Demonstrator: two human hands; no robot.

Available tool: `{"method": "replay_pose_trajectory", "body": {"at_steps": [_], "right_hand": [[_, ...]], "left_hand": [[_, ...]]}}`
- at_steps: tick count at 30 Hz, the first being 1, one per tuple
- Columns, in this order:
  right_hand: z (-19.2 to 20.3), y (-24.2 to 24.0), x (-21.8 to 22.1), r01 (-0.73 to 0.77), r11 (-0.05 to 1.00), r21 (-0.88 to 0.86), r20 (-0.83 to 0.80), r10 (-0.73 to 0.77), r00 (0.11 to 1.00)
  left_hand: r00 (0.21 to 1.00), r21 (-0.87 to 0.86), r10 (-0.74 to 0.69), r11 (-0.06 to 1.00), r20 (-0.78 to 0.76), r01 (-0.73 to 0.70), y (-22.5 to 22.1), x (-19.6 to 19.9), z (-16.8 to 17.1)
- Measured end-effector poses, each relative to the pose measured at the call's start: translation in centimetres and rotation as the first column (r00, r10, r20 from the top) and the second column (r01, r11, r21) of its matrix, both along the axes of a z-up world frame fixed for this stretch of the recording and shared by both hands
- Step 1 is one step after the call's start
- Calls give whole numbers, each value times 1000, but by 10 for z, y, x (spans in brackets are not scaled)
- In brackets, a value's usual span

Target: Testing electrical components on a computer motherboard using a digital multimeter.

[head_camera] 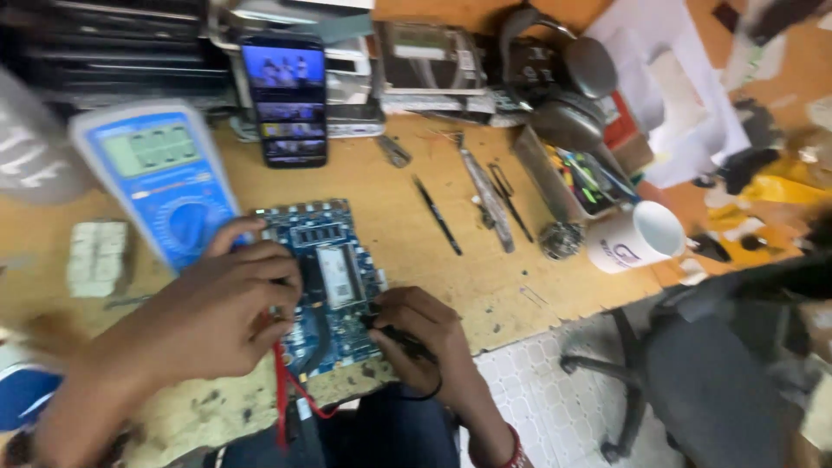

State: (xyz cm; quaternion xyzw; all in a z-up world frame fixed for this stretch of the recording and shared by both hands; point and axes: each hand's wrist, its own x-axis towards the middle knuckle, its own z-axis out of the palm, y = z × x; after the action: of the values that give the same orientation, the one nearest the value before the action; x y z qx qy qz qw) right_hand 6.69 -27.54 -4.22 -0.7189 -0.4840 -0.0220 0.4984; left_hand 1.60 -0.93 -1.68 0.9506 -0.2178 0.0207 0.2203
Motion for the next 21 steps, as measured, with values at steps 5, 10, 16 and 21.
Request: {"method": "replay_pose_trajectory", "body": {"at_steps": [5, 10, 16, 21], "right_hand": [[-4, 3, 0, 53, 996, -68, 15, -52, 999], [-10, 6, -2, 63, 994, -94, -3, -64, 998], [-14, 8, -1, 59, 995, -84, 23, -58, 998], [-10, 9, -3, 45, 996, -73, 11, -45, 999]], "left_hand": [[998, -3, -25, 1000, -55, 25, 3, -7, 15], [999, -26, -32, 999, 3, 32, 9, -13, 11], [999, -34, -33, 999, 13, 34, 10, -15, 11], [999, -46, -31, 998, 17, 32, 10, -15, 10]]}}
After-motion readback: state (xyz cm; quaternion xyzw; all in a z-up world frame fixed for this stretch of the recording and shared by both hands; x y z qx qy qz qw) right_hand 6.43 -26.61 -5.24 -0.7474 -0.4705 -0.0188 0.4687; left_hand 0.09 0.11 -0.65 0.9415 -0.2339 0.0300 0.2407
